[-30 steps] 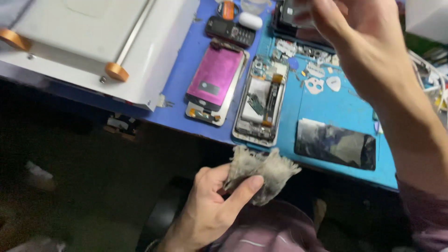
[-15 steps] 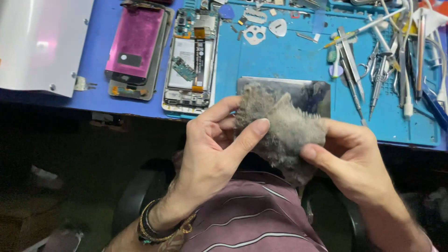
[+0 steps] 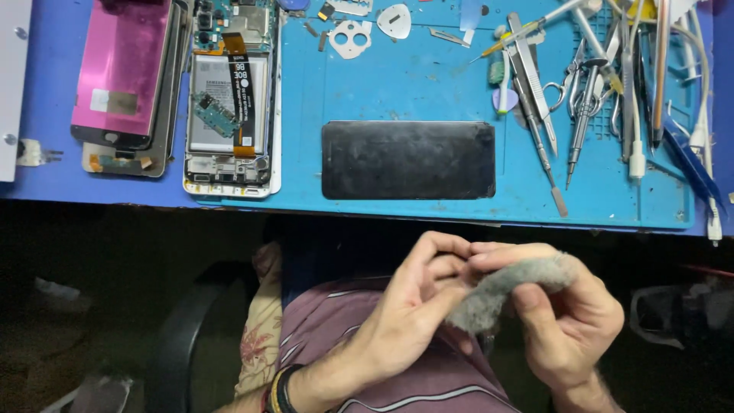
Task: Cleaning a smartphone screen and preparing adhesive strips for assembly.
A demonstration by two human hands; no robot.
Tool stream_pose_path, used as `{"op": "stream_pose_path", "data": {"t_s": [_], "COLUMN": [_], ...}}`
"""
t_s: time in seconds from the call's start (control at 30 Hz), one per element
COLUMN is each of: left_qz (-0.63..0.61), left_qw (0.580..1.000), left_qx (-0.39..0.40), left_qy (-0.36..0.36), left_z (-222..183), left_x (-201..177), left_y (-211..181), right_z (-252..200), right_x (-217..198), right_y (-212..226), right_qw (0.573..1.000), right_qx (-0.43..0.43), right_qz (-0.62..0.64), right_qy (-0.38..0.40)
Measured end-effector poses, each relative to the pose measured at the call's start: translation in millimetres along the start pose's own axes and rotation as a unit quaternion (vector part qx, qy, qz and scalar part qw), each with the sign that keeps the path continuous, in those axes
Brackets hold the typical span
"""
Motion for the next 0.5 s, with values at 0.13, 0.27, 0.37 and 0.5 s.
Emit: {"op": "stream_pose_path", "data": {"t_s": [0.13, 0.27, 0.37, 0.5], "left_qz": [0.240, 0.327, 0.330, 0.452], "left_qw": [0.937, 0.906, 0.883, 0.780], "left_qx": [0.253, 0.269, 0.333, 0.431], "left_qy": [-0.009, 0.000, 0.032, 0.022], "left_z": [-14, -3, 3, -1], "left_x": [11, 5, 5, -5], "left_y": [-70, -40, -43, -72], "right_z": [-3, 21, 33, 61], "right_x": [-4, 12, 22, 14], "right_y": [-12, 2, 16, 32], "right_qw": [0.988, 0.987, 0.985, 0.902], "right_qx": [0.067, 0.051, -0.112, -0.200], "right_qz": [0.011, -0.006, -0.126, -0.379], "right_qy": [-0.138, -0.149, -0.024, -0.053]}}
Point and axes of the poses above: each hand's wrist, its own z-axis towards the middle knuckle, its own x-axis out of the palm, y = z × x, the point moved 4 cm from there along z, towards the middle knuckle, and after that the axes turned 13 degrees about -y, right-handed, at the moved point
